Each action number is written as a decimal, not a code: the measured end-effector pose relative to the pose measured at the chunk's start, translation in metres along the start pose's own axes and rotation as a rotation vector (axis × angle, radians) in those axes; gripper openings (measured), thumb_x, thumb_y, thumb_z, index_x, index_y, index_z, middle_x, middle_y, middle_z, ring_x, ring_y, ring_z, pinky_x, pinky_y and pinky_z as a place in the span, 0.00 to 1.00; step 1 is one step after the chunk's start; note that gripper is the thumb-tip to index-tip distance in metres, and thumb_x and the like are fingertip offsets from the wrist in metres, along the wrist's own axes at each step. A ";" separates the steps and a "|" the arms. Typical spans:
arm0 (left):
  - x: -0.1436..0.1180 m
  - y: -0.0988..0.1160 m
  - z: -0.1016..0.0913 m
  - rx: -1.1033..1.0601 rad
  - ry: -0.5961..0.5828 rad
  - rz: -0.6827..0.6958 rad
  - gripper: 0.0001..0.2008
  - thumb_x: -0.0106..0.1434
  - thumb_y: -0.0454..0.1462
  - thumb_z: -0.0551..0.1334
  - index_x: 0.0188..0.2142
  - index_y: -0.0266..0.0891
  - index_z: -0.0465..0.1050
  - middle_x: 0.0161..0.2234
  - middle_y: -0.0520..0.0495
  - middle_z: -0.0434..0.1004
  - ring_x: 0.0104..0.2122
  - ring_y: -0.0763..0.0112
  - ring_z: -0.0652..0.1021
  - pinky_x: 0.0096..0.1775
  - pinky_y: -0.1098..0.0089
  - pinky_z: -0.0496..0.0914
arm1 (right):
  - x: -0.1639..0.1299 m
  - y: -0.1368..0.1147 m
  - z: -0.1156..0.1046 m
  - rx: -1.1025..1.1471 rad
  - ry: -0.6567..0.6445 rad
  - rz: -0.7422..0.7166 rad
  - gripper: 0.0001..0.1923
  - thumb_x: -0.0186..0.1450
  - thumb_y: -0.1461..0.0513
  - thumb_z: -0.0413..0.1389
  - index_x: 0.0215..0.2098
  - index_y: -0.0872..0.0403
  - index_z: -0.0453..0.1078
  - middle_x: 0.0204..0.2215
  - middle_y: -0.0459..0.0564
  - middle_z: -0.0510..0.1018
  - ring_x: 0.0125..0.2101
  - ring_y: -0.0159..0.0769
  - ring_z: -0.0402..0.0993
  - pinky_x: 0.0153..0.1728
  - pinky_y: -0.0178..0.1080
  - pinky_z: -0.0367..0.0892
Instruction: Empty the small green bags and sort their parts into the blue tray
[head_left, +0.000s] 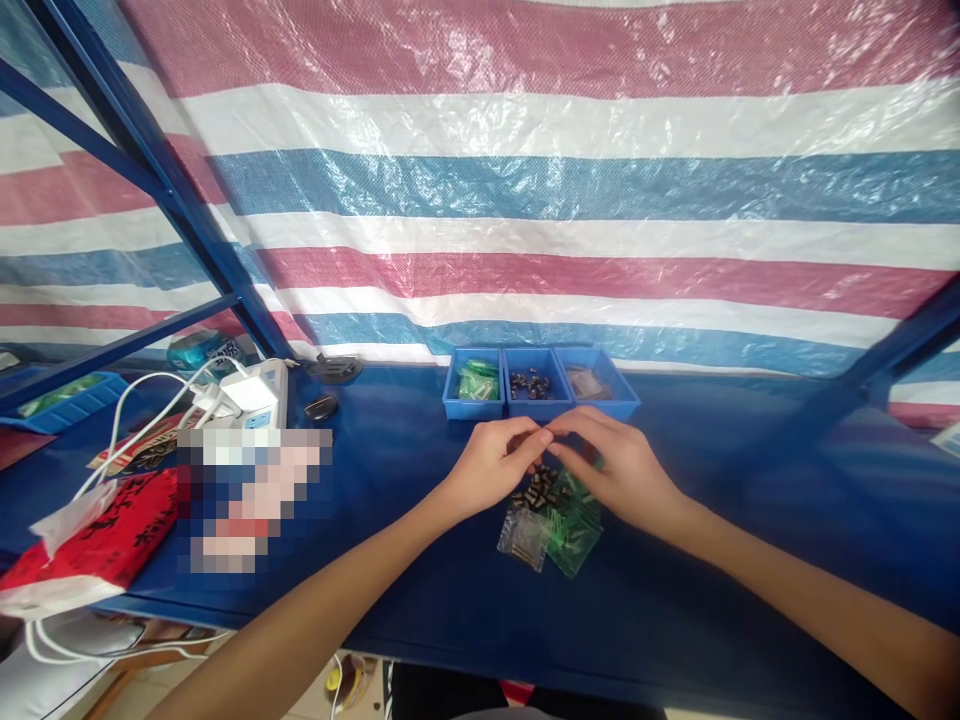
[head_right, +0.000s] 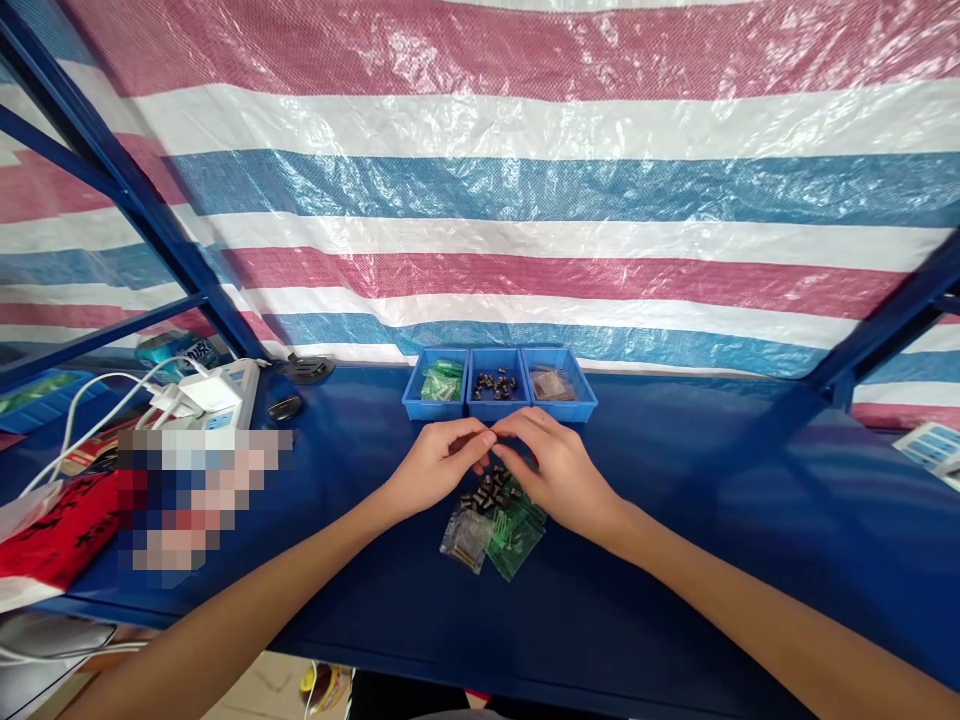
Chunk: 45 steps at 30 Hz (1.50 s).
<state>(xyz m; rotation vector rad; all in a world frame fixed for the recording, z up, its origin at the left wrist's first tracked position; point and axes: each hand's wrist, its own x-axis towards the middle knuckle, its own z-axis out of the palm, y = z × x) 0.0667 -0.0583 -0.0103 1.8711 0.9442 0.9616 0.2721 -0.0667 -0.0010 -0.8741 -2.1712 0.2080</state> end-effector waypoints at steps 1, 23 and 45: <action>0.002 -0.003 -0.003 0.030 0.031 0.000 0.14 0.72 0.46 0.58 0.37 0.38 0.74 0.30 0.51 0.76 0.29 0.71 0.79 0.34 0.73 0.71 | 0.009 0.006 0.001 -0.030 0.002 -0.024 0.05 0.72 0.63 0.55 0.44 0.51 0.72 0.39 0.51 0.80 0.38 0.41 0.77 0.37 0.41 0.72; 0.003 0.002 -0.037 0.550 -0.307 0.022 0.09 0.71 0.42 0.60 0.45 0.41 0.76 0.36 0.48 0.80 0.34 0.68 0.79 0.33 0.72 0.68 | -0.026 0.016 0.006 -0.101 -0.197 0.009 0.12 0.73 0.63 0.52 0.51 0.52 0.75 0.46 0.55 0.81 0.46 0.46 0.78 0.44 0.48 0.78; 0.002 0.001 -0.017 0.466 -0.232 0.066 0.05 0.66 0.37 0.63 0.35 0.39 0.77 0.32 0.49 0.77 0.29 0.71 0.76 0.30 0.73 0.68 | -0.034 0.008 0.011 -0.076 -0.181 0.054 0.18 0.73 0.63 0.50 0.60 0.47 0.69 0.52 0.56 0.77 0.51 0.48 0.77 0.49 0.51 0.78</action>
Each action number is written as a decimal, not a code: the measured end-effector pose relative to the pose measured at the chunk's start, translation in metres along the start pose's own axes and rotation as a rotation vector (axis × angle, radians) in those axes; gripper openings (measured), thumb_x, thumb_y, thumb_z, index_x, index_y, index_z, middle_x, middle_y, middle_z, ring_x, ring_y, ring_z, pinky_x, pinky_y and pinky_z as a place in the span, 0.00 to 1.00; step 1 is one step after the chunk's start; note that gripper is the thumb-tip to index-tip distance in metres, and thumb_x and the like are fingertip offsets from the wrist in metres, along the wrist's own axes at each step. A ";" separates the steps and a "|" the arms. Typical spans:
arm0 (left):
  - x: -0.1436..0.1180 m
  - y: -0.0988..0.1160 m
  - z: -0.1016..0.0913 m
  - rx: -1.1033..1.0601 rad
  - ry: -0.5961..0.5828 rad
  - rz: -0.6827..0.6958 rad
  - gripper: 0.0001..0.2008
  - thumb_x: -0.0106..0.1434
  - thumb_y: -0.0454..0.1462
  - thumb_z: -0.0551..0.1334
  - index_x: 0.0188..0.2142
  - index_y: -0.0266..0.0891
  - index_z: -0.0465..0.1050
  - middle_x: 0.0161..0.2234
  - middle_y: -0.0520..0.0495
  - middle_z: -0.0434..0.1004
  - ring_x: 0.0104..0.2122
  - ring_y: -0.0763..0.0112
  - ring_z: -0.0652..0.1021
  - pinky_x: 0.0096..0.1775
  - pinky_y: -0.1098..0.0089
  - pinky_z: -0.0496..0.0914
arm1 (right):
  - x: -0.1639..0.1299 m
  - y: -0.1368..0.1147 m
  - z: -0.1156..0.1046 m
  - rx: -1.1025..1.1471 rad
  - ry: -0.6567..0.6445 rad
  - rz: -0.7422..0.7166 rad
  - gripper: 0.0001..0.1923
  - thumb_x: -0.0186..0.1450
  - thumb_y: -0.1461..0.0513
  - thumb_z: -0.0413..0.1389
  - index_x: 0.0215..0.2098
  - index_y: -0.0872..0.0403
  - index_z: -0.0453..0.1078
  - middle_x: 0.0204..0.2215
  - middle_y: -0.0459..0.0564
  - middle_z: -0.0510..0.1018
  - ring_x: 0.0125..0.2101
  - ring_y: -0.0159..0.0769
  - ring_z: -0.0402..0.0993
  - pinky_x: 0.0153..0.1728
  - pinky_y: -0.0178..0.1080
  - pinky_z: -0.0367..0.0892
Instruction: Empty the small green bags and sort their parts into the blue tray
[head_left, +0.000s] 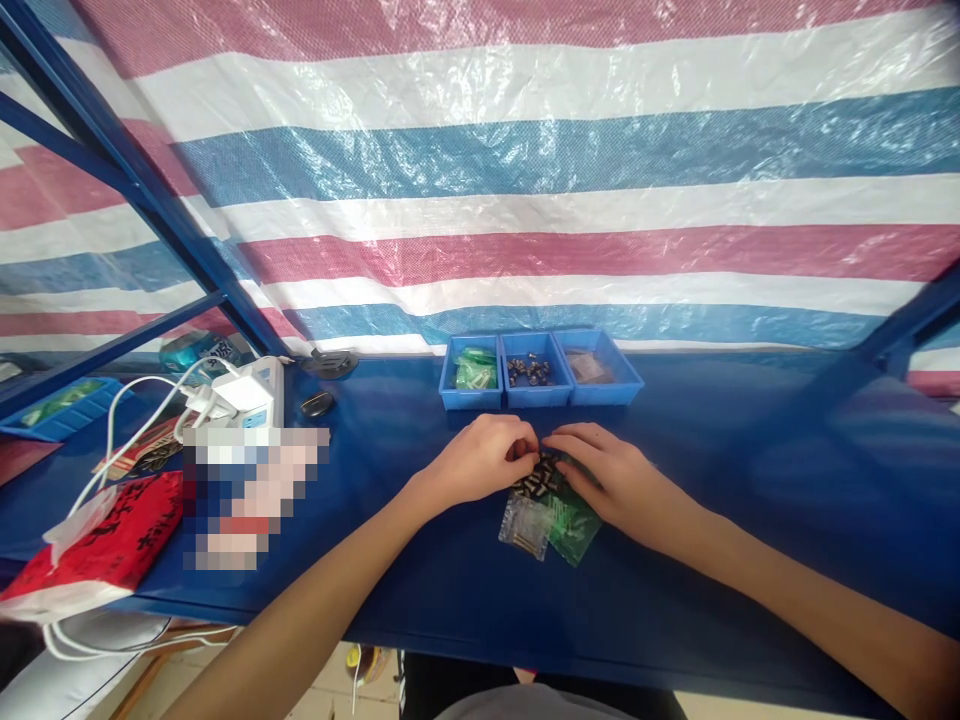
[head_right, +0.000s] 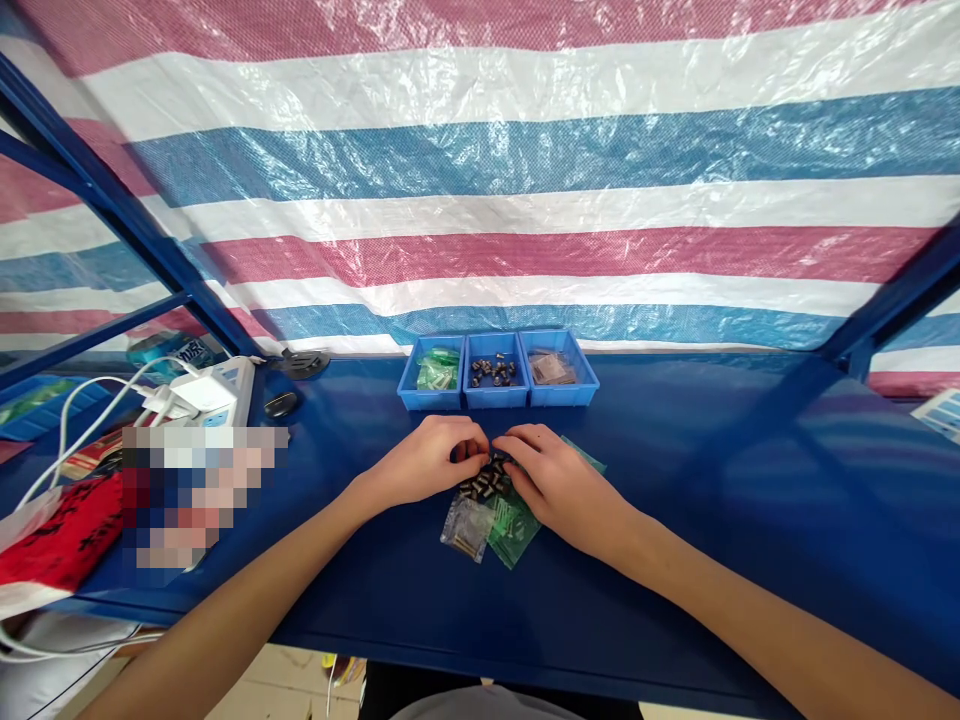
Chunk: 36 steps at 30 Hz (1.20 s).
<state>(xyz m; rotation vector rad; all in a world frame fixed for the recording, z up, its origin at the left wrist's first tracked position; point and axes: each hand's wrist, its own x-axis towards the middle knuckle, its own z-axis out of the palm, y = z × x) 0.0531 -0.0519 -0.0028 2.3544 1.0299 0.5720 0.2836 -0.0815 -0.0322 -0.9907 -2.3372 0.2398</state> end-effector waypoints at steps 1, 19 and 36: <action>0.000 0.000 0.000 -0.024 0.038 0.001 0.05 0.67 0.37 0.63 0.36 0.39 0.77 0.33 0.49 0.77 0.29 0.71 0.76 0.31 0.73 0.69 | 0.000 0.000 0.000 0.011 0.013 0.020 0.21 0.73 0.62 0.50 0.63 0.47 0.66 0.54 0.57 0.77 0.52 0.49 0.77 0.50 0.51 0.77; -0.003 0.007 0.011 0.055 0.231 0.145 0.09 0.68 0.39 0.65 0.46 0.42 0.79 0.42 0.46 0.80 0.38 0.68 0.81 0.37 0.72 0.75 | 0.008 -0.016 -0.005 0.767 0.199 0.506 0.16 0.64 0.50 0.65 0.43 0.50 0.75 0.39 0.54 0.85 0.38 0.47 0.84 0.42 0.48 0.81; -0.006 0.012 0.026 0.034 0.268 0.229 0.16 0.75 0.37 0.56 0.61 0.45 0.67 0.57 0.46 0.77 0.52 0.63 0.81 0.50 0.66 0.78 | 0.012 -0.015 -0.016 0.926 0.192 0.675 0.23 0.56 0.49 0.71 0.44 0.51 0.74 0.39 0.54 0.86 0.41 0.48 0.83 0.45 0.47 0.77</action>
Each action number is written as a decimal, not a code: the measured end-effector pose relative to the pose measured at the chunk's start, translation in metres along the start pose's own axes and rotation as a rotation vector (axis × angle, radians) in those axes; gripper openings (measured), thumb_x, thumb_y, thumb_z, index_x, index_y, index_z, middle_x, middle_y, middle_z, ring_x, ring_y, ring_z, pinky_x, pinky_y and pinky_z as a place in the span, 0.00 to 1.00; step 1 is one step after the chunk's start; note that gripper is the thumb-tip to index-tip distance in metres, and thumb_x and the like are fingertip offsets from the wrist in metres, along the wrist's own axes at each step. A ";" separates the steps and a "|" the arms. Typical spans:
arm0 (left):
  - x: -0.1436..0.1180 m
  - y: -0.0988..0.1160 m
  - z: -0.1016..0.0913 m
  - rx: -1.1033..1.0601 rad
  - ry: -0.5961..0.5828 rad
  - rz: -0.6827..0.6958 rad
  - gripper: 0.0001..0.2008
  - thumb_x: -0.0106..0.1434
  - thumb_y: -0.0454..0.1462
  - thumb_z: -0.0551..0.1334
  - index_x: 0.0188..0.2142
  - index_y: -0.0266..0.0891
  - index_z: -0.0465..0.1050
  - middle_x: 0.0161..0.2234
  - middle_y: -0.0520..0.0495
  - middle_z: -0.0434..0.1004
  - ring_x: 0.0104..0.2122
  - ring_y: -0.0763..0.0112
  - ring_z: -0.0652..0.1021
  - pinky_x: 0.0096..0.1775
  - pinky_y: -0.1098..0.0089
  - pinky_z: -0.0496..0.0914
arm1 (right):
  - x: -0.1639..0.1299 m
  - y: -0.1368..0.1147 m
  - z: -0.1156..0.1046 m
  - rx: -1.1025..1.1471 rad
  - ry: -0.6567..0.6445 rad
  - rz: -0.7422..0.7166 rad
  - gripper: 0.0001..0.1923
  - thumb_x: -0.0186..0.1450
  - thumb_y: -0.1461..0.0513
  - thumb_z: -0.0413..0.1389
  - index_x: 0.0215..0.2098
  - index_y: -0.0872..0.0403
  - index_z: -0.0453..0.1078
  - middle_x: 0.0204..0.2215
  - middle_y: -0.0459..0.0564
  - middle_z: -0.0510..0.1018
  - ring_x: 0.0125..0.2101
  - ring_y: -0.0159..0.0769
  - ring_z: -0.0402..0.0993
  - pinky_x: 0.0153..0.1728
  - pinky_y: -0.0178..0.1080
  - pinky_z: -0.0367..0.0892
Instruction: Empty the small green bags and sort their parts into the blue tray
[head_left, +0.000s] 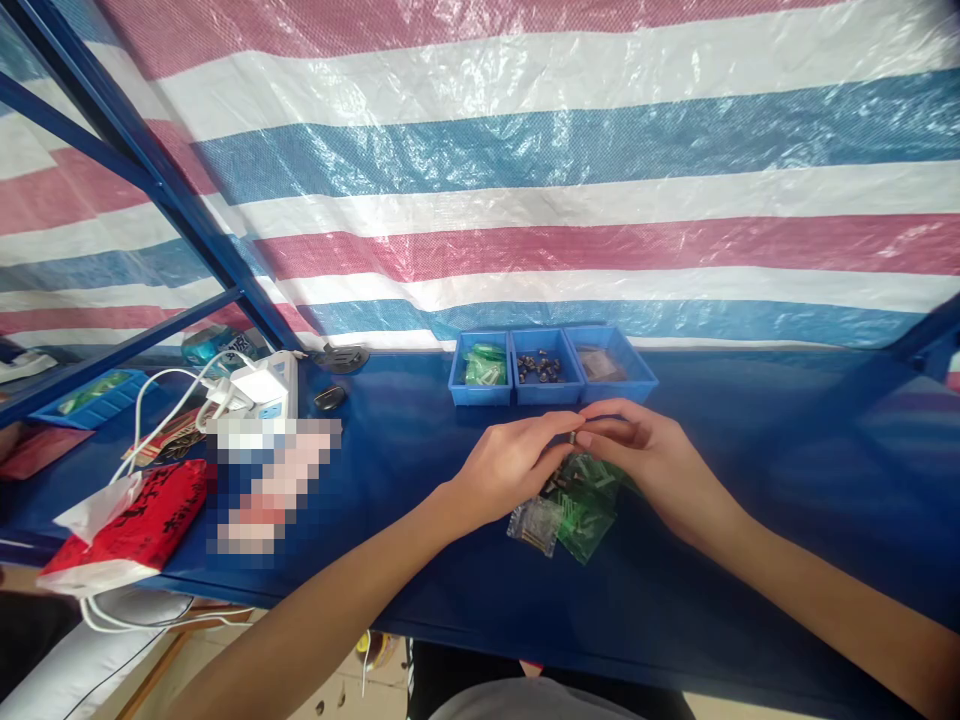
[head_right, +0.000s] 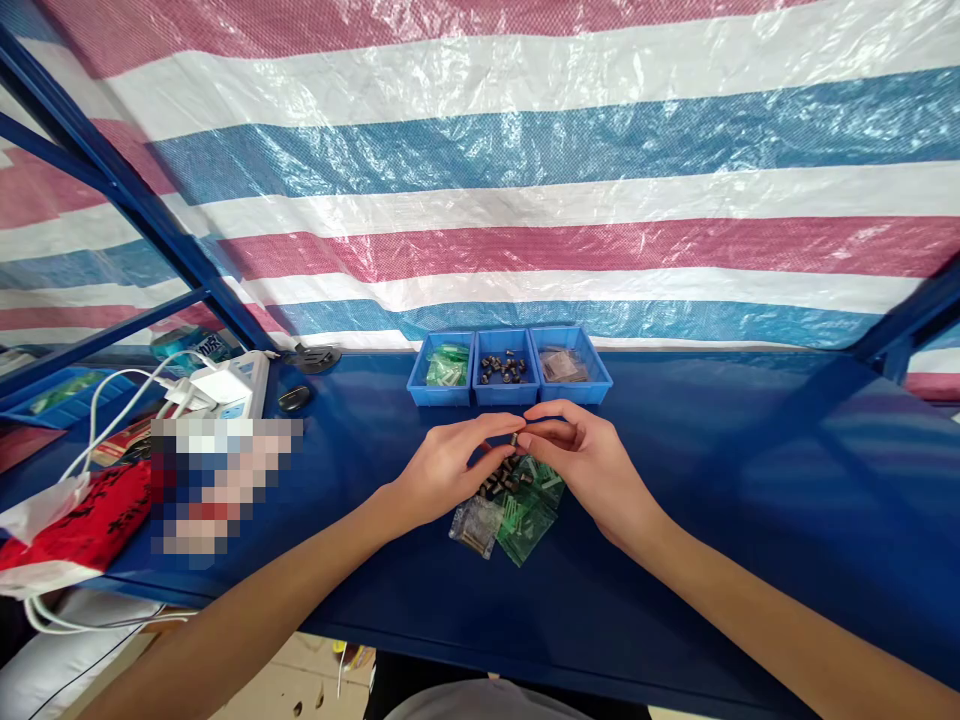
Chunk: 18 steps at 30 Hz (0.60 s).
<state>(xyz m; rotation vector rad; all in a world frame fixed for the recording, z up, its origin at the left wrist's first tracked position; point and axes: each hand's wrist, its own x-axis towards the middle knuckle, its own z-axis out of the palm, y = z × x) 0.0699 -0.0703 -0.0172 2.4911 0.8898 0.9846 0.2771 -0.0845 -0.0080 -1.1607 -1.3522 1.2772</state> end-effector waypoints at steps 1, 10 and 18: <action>0.000 -0.001 0.001 0.016 0.006 0.004 0.16 0.75 0.37 0.55 0.61 0.44 0.67 0.57 0.46 0.78 0.53 0.63 0.81 0.51 0.65 0.78 | 0.000 0.000 0.000 0.004 -0.002 0.009 0.23 0.57 0.49 0.71 0.44 0.51 0.74 0.38 0.54 0.86 0.41 0.48 0.83 0.45 0.47 0.77; 0.001 -0.004 -0.003 -0.006 0.101 -0.036 0.13 0.73 0.38 0.60 0.56 0.42 0.69 0.50 0.46 0.81 0.49 0.65 0.82 0.50 0.67 0.78 | 0.002 0.009 -0.004 -0.382 -0.019 -0.290 0.09 0.68 0.54 0.61 0.42 0.49 0.75 0.40 0.51 0.84 0.40 0.45 0.82 0.37 0.42 0.77; 0.000 0.002 0.000 -0.043 0.156 0.054 0.15 0.74 0.42 0.60 0.56 0.38 0.68 0.42 0.44 0.81 0.44 0.66 0.81 0.45 0.69 0.78 | -0.010 0.006 -0.002 -0.768 0.013 -0.713 0.08 0.73 0.63 0.52 0.45 0.47 0.73 0.37 0.50 0.82 0.32 0.39 0.80 0.29 0.39 0.73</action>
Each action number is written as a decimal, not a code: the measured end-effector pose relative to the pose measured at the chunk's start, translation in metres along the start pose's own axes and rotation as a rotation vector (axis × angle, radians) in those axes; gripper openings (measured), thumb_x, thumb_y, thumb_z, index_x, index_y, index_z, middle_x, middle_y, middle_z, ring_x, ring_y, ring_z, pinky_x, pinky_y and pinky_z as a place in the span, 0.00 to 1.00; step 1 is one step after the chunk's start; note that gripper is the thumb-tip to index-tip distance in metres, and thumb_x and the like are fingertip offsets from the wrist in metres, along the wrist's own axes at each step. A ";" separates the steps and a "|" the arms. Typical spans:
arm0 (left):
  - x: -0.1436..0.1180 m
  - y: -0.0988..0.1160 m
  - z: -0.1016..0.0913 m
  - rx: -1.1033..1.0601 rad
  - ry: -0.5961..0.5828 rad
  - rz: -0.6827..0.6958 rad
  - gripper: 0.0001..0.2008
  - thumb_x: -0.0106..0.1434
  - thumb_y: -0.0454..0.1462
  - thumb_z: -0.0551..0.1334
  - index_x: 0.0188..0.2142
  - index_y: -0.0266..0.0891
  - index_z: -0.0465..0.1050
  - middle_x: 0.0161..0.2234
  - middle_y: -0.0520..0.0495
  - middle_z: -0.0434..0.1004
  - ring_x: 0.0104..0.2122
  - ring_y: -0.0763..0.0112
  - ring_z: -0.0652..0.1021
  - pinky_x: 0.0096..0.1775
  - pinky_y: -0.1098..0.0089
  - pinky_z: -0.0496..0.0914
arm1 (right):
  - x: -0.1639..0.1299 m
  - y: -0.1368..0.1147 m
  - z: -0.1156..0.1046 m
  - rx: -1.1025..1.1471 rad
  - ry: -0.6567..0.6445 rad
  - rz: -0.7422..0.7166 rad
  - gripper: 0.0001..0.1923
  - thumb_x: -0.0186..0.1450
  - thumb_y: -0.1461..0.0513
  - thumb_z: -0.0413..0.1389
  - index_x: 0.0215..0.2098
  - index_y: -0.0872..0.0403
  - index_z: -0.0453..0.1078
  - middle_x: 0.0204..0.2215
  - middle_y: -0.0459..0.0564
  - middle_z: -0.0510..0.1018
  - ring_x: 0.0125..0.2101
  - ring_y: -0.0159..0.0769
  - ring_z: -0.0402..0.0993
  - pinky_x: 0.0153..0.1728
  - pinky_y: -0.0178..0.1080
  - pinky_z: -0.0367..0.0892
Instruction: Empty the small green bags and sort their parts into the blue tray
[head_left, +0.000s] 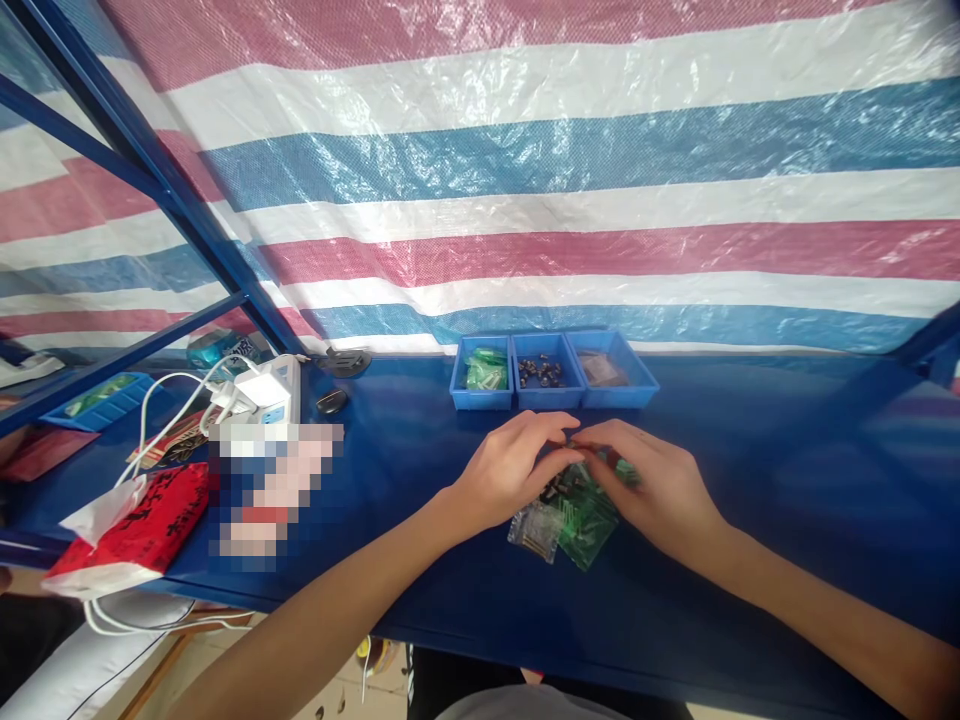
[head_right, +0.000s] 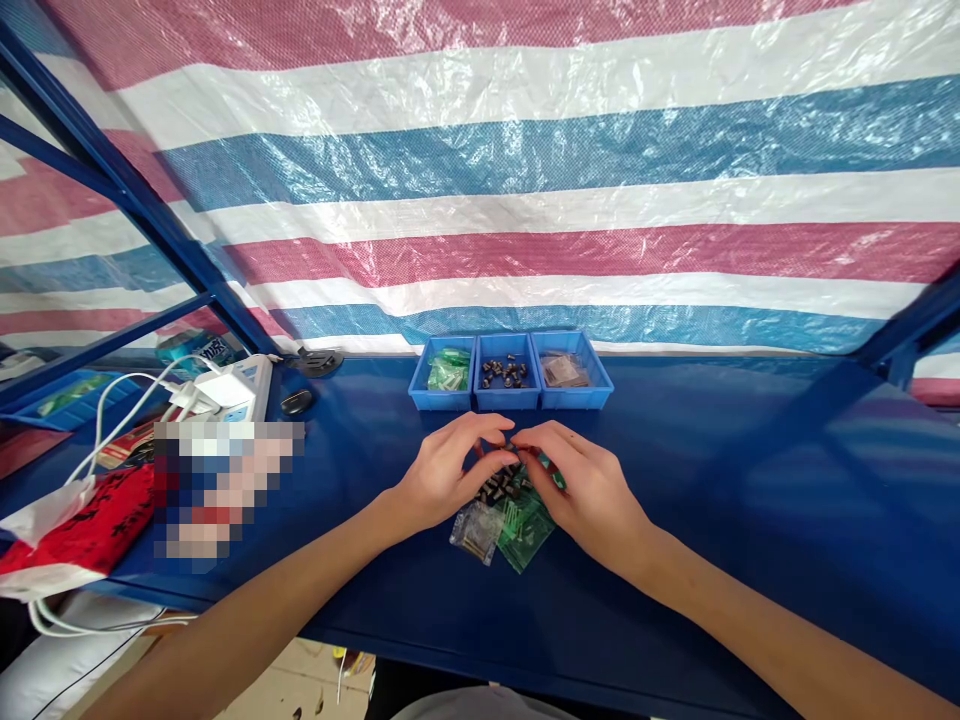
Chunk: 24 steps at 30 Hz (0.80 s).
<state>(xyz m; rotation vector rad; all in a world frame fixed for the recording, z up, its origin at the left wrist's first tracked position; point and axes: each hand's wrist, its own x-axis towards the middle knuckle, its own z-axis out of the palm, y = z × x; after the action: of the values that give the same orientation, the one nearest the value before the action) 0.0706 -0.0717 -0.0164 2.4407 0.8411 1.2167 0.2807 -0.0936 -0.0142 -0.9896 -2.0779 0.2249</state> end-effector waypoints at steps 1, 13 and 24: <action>0.000 0.000 0.001 -0.008 0.002 -0.003 0.16 0.74 0.43 0.60 0.56 0.39 0.68 0.41 0.45 0.81 0.43 0.66 0.81 0.44 0.69 0.78 | -0.001 0.000 0.000 -0.029 0.008 -0.037 0.09 0.73 0.63 0.52 0.47 0.47 0.72 0.38 0.50 0.82 0.32 0.39 0.80 0.30 0.39 0.73; -0.002 -0.001 0.004 -0.026 0.090 0.002 0.09 0.75 0.38 0.58 0.49 0.40 0.74 0.41 0.47 0.83 0.39 0.68 0.83 0.44 0.70 0.78 | 0.003 -0.005 -0.001 -0.022 0.041 -0.136 0.07 0.72 0.67 0.55 0.45 0.51 0.73 0.34 0.48 0.81 0.27 0.33 0.77 0.26 0.34 0.68; 0.003 -0.010 -0.007 0.119 0.026 0.049 0.13 0.74 0.40 0.60 0.54 0.43 0.77 0.54 0.42 0.77 0.45 0.65 0.82 0.48 0.65 0.78 | 0.006 0.005 0.000 0.204 -0.069 0.327 0.10 0.71 0.55 0.56 0.40 0.49 0.76 0.33 0.48 0.81 0.31 0.38 0.76 0.28 0.36 0.70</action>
<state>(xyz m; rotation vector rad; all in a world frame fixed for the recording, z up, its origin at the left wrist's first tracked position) 0.0625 -0.0621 -0.0148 2.5591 0.8896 1.2514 0.2809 -0.0862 -0.0130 -1.2037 -1.8985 0.6340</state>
